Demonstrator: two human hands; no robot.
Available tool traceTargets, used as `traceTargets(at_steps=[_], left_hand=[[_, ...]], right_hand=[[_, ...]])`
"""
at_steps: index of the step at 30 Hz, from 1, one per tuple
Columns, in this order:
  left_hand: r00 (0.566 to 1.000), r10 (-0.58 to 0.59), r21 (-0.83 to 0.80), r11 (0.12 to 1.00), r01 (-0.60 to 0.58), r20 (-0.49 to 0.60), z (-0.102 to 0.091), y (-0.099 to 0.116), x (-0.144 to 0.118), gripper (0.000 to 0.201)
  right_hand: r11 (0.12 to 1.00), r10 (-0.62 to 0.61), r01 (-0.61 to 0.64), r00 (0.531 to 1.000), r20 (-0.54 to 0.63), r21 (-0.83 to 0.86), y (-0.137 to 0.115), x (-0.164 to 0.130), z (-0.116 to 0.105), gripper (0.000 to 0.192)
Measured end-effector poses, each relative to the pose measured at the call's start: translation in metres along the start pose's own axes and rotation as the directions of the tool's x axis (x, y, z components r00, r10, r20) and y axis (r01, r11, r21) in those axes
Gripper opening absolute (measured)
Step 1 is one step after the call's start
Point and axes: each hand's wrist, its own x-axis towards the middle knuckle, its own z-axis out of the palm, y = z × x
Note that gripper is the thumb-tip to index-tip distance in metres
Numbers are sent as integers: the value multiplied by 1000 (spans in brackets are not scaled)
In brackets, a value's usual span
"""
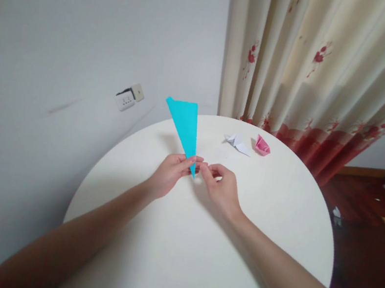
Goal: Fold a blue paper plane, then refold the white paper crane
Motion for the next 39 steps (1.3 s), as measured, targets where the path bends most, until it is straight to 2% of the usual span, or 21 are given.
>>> traceTargets(at_steps=[2,3,5,8,13,19,22,24,26,28,30,32,33,35,37,39], left_hand=[[987,-75,99,993,61,142,-4,3,0,41],[972,-119,148,985,90,204,-5,4,0,41],[946,-180,213,969,123,270,-3,3,-3,41],[929,-218,247,958,145,300,1,1,-7,43],[890,-329,269,931,249,315,2,2,-10,44],[809,-467,339,872,354,356,-1,-1,-12,38],[766,-516,375,845,381,383,1,-3,-15,37],[746,-533,394,834,385,398,3,-2,-17,37],[763,-511,384,847,367,397,5,-1,-17,36],[829,-440,330,883,332,344,6,0,-15,37],[897,-361,267,918,293,254,6,-1,-12,39],[929,-312,231,936,266,196,5,-2,-8,41],[935,-297,222,941,254,191,4,-3,-7,41],[936,-283,212,948,239,210,3,-4,-7,42],[933,-279,211,949,232,226,3,-4,-8,43],[921,-302,223,942,249,245,4,-3,-9,44]], right_hand=[[998,-40,43,997,-59,43,-2,5,-7,41],[995,-28,30,999,-23,92,-3,6,-10,41],[979,16,-42,991,133,201,-3,6,-12,41],[931,65,-178,940,335,319,-2,4,-12,48],[861,155,-306,919,363,406,2,7,-16,39],[845,159,-252,960,229,471,8,32,-42,30],[835,186,-200,979,79,512,17,53,-71,26],[838,228,-152,970,-84,524,23,67,-93,24],[832,266,-97,934,-239,547,28,78,-110,27],[826,289,-63,901,-324,560,29,81,-114,35],[812,290,-100,924,-249,575,26,74,-102,46],[819,239,-193,971,-15,541,21,59,-78,54],[841,187,-218,976,111,496,18,49,-63,51],[897,94,-194,962,258,396,13,31,-38,39],[916,103,-223,934,341,334,10,17,-21,40],[912,117,-242,927,356,330,8,13,-17,40]])
